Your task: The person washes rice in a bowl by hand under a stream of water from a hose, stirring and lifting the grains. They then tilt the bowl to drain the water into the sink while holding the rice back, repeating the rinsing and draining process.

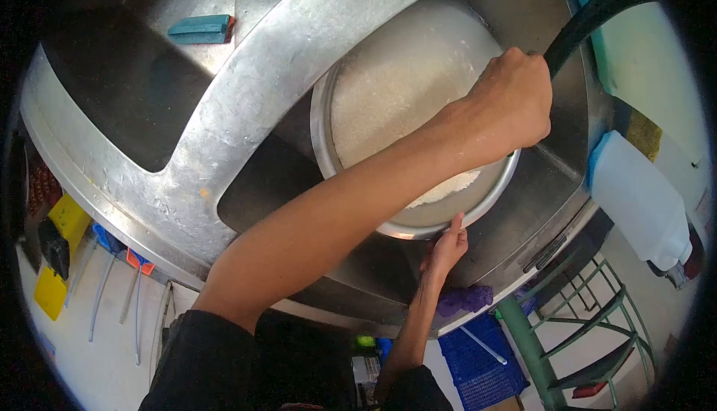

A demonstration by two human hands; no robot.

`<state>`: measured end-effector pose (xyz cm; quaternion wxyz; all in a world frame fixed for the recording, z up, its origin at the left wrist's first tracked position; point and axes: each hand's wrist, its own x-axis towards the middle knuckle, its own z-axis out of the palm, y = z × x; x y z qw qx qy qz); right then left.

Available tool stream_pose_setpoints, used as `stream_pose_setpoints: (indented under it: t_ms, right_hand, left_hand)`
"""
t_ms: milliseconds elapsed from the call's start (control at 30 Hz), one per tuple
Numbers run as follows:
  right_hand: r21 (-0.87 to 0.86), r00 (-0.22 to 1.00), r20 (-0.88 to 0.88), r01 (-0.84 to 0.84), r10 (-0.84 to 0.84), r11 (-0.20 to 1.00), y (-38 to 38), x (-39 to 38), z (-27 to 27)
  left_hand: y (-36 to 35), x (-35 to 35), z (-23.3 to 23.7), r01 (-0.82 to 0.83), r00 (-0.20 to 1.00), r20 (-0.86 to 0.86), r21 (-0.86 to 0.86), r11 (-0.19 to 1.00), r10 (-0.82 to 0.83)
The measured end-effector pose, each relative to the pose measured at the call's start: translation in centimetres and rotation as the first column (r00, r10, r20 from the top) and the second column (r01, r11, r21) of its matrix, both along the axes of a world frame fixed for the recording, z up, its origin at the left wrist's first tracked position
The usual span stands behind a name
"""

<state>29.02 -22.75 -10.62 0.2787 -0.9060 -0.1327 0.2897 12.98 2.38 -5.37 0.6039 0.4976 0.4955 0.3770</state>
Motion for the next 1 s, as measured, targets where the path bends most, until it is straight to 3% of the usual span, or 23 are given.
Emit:
stream_pose_setpoints:
  t_ms: [400, 600, 667, 767, 1000]
  right_hand:
    - [0.002, 1.0, -0.002, 0.011, -0.011, 1.0, -0.2, 0.5, -0.5]
    - [0.034, 1.0, 0.027, -0.011, 0.01, 0.999, -0.8, 1.3, -1.3]
    - [0.104, 0.999, -0.035, -0.03, 0.034, 0.994, -1.3, 2.3, -1.8]
    - [-0.027, 0.998, -0.048, -0.037, 0.036, 0.999, -1.3, 2.3, -1.1]
    - [-0.027, 0.999, -0.038, -0.014, 0.013, 1.0, -1.0, 2.0, -1.1]
  left_hand:
    - [0.0, 0.2, 0.1, -0.004, 1.0, -0.027, 0.045, 0.999, 0.006]
    - [0.1, 0.3, 0.2, -0.003, 1.0, -0.031, 0.024, 1.0, 0.004]
    - [0.0, 0.4, 0.2, -0.006, 0.999, -0.033, 0.014, 1.0, 0.007]
    - [0.1, 0.4, 0.1, 0.007, 0.999, -0.035, 0.015, 1.0, -0.006]
    - [0.0, 0.3, 0.0, -0.019, 0.999, -0.034, 0.04, 0.999, 0.021]
